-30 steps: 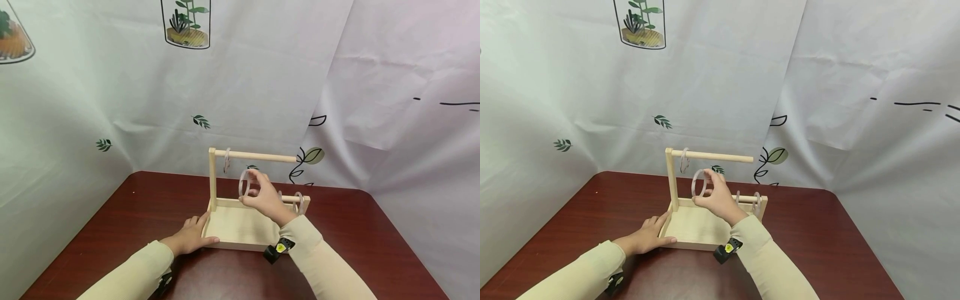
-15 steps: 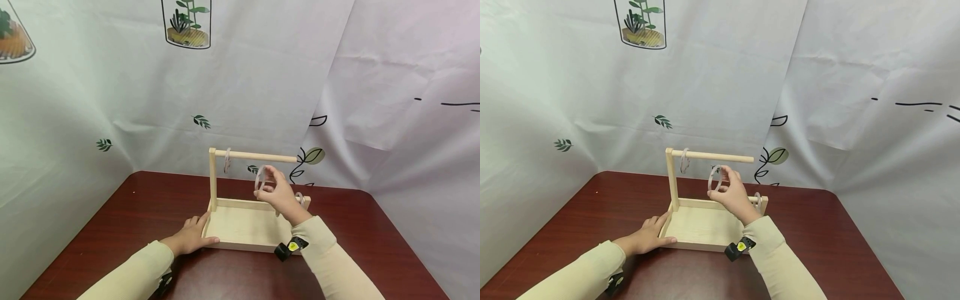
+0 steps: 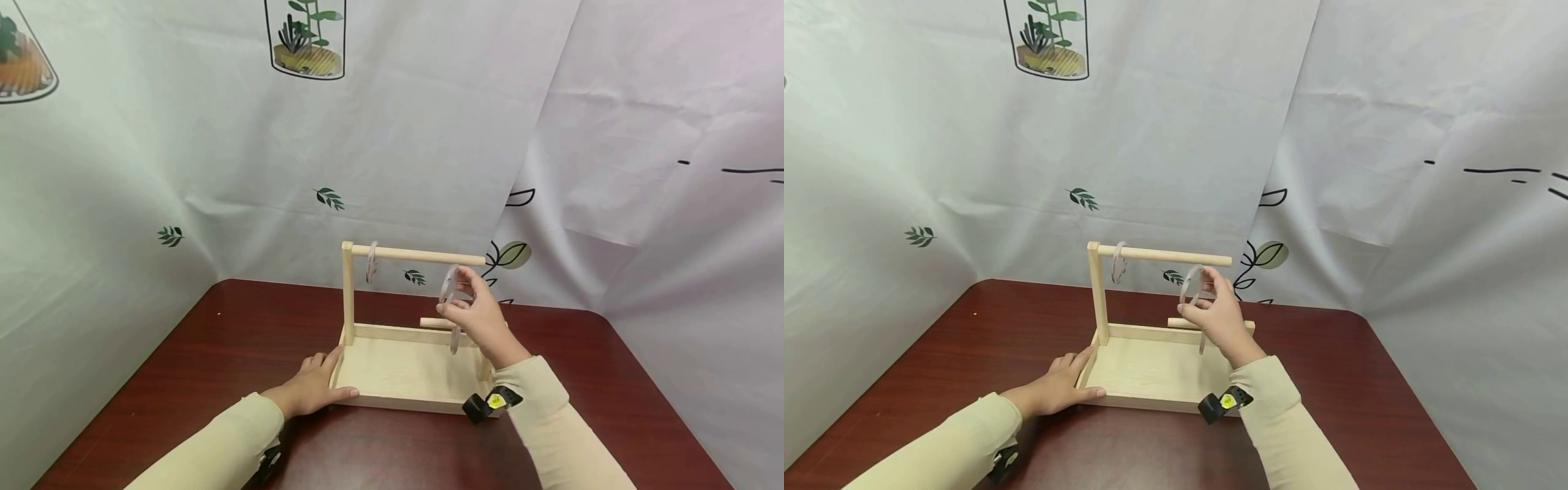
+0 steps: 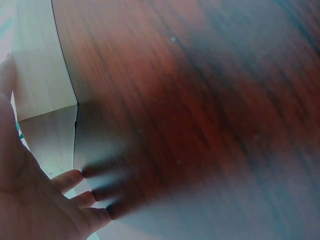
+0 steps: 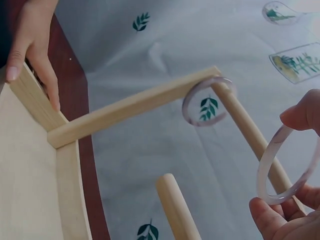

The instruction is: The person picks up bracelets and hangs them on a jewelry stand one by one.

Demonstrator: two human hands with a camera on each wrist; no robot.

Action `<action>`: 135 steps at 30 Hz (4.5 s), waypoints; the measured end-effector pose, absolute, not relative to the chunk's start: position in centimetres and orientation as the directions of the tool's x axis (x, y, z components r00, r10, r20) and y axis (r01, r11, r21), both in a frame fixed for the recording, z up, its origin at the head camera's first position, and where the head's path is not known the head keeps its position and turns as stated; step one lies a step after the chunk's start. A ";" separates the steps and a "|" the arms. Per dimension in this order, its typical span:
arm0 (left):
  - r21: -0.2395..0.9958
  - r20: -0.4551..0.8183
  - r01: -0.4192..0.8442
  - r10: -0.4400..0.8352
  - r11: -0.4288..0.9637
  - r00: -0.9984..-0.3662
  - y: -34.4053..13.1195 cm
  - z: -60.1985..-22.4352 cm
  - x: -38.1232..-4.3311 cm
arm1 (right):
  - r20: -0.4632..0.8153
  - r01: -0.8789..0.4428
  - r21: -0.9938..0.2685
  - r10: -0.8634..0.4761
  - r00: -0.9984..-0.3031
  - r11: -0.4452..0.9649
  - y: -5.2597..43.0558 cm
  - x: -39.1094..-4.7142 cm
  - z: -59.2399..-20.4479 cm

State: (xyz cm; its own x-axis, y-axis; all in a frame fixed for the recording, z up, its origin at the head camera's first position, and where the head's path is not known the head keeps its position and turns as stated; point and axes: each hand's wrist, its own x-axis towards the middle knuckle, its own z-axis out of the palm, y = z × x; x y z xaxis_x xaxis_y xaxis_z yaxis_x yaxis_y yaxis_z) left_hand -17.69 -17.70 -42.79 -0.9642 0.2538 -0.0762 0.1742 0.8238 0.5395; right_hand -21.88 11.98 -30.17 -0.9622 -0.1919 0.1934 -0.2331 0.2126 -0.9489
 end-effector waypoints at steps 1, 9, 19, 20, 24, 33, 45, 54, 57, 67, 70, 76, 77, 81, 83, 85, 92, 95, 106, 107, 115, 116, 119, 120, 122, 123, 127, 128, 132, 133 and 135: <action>0.539 -0.078 0.172 0.253 0.824 -0.964 -17.7 -42.8 -17.7 | 0.195 -0.233 -0.950 -0.188 -0.963 0.207 12.1 -21.8 -30.1; 0.538 -0.077 0.171 0.250 0.826 -0.965 -17.7 -42.8 -17.7 | 0.225 -0.248 -0.944 -0.129 -0.966 0.216 13.2 -21.9 -29.7; 0.530 -0.076 0.175 0.252 0.830 -0.965 -17.7 -42.9 -17.7 | 0.238 -0.248 -0.946 -0.072 -0.968 0.208 14.6 -21.7 -28.6; 0.529 -0.077 0.175 0.252 0.830 -0.965 -17.7 -42.8 -17.7 | 0.235 -0.244 -0.946 -0.067 -0.970 0.214 14.8 -21.7 -28.6; 0.528 -0.081 0.176 0.255 0.831 -0.963 -17.7 -42.7 -17.7 | 0.231 -0.239 -0.946 -0.061 -0.971 0.219 15.4 -21.8 -28.4; 0.529 -0.082 0.177 0.257 0.830 -0.963 -17.6 -42.5 -17.5 | 0.196 -0.204 -0.937 -0.054 -0.979 0.283 16.0 -22.8 -28.1; 0.536 -0.077 0.180 0.260 0.825 -0.963 -17.6 -42.4 -17.5 | 0.135 -0.155 -0.960 -0.099 -0.986 0.232 16.7 -24.6 -28.1; 0.544 -0.090 0.173 0.262 0.821 -0.961 -17.6 -42.4 -17.5 | 0.093 -0.122 -0.970 -0.140 -0.986 0.210 16.5 -25.7 -28.2; 0.541 -0.094 0.167 0.257 0.824 -0.962 -17.6 -42.5 -17.5 | 0.085 -0.110 -0.979 -0.153 -0.985 0.169 16.2 -26.0 -28.2; 0.535 -0.085 0.164 0.246 0.829 -0.966 -17.6 -42.5 -17.5 | 0.076 -0.075 -0.997 -0.174 -0.982 -0.012 15.2 -26.9 -28.6; 0.537 -0.081 0.168 0.249 0.827 -0.965 -17.6 -42.5 -17.5 | 0.065 -0.057 -0.997 -0.168 -0.984 -0.049 15.1 -27.0 -28.7; 0.536 -0.080 0.170 0.251 0.827 -0.965 -17.6 -42.5 -17.6 | 0.076 -0.057 -0.992 -0.174 -0.982 -0.116 14.8 -27.1 -29.2; 0.536 -0.080 0.171 0.251 0.827 -0.965 -17.6 -42.5 -17.6 | 0.085 -0.063 -0.990 -0.174 -0.981 -0.129 14.7 -27.1 -29.3; 0.536 -0.078 0.173 0.253 0.826 -0.964 -17.6 -42.5 -17.5 | 0.112 -0.080 -0.981 -0.179 -0.977 -0.178 14.4 -27.3 -29.7; 0.536 -0.078 0.173 0.253 0.826 -0.964 -17.6 -42.5 -17.5 | 0.110 -0.070 -0.975 -0.184 -0.977 -0.212 14.2 -27.3 -29.8; 0.536 -0.080 0.171 0.252 0.827 -0.964 -17.6 -42.4 -17.5 | 0.098 -0.051 -0.971 -0.193 -0.976 -0.232 14.1 -27.3 -29.9; 0.536 -0.083 0.169 0.251 0.827 -0.964 -17.6 -42.4 -17.5 | 0.071 -0.006 -0.963 -0.234 -0.970 -0.270 13.8 -27.4 -30.1; 0.533 -0.082 0.171 0.252 0.829 -0.964 -17.6 -42.5 -17.5 | 0.085 -0.007 -0.955 -0.252 -0.964 -0.296 13.6 -27.4 -30.2; 0.527 -0.084 0.173 0.254 0.832 -0.964 -17.6 -42.7 -17.6 | 0.056 0.032 -0.957 -0.293 -0.955 -0.287 12.6 -27.6 -30.5; 0.528 -0.084 0.173 0.254 0.832 -0.964 -17.6 -42.7 -17.6 | 0.053 0.034 -0.958 -0.295 -0.954 -0.283 12.5 -27.6 -30.5; 0.534 -0.079 0.174 0.254 0.827 -0.964 -17.6 -42.5 -17.5 | 0.062 0.034 -0.961 -0.332 -0.941 -0.276 11.5 -27.7 -30.4; 0.534 -0.078 0.175 0.254 0.827 -0.964 -17.6 -42.5 -17.5 | 0.060 0.033 -0.962 -0.331 -0.942 -0.269 11.3 -27.7 -30.4; 0.535 -0.078 0.175 0.254 0.827 -0.964 -17.6 -42.5 -17.5 | 0.053 0.031 -0.969 -0.329 -0.943 -0.245 10.9 -27.7 -30.5; 0.535 -0.079 0.174 0.254 0.827 -0.964 -17.6 -42.5 -17.5 | 0.054 0.029 -0.970 -0.331 -0.942 -0.240 10.8 -27.7 -30.5; 0.535 -0.080 0.172 0.253 0.827 -0.964 -17.6 -42.6 -17.5 | 0.053 0.027 -0.972 -0.333 -0.941 -0.232 10.5 -27.7 -30.5; 0.535 -0.081 0.171 0.252 0.827 -0.964 -17.6 -42.6 -17.5 | 0.054 0.026 -0.973 -0.336 -0.940 -0.230 10.4 -27.7 -30.5; 0.534 -0.082 0.171 0.252 0.828 -0.964 -17.6 -42.6 -17.6 | 0.063 0.021 -0.973 -0.351 -0.934 -0.231 9.8 -27.7 -30.4; 0.533 -0.081 0.172 0.253 0.829 -0.964 -17.7 -42.6 -17.6 | 0.068 0.018 -0.972 -0.357 -0.932 -0.233 9.7 -27.7 -30.4; 0.530 -0.081 0.175 0.255 0.830 -0.964 -17.7 -42.6 -17.6 | 0.075 0.018 -0.971 -0.376 -0.923 -0.237 9.3 -27.8 -30.4; 0.530 -0.081 0.175 0.255 0.829 -0.964 -17.7 -42.5 -17.6 | 0.077 0.018 -0.971 -0.379 -0.922 -0.240 9.2 -27.8 -30.4; 0.532 -0.079 0.176 0.256 0.828 -0.963 -17.6 -42.5 -17.6 | 0.076 0.018 -0.971 -0.380 -0.922 -0.239 9.1 -27.9 -30.5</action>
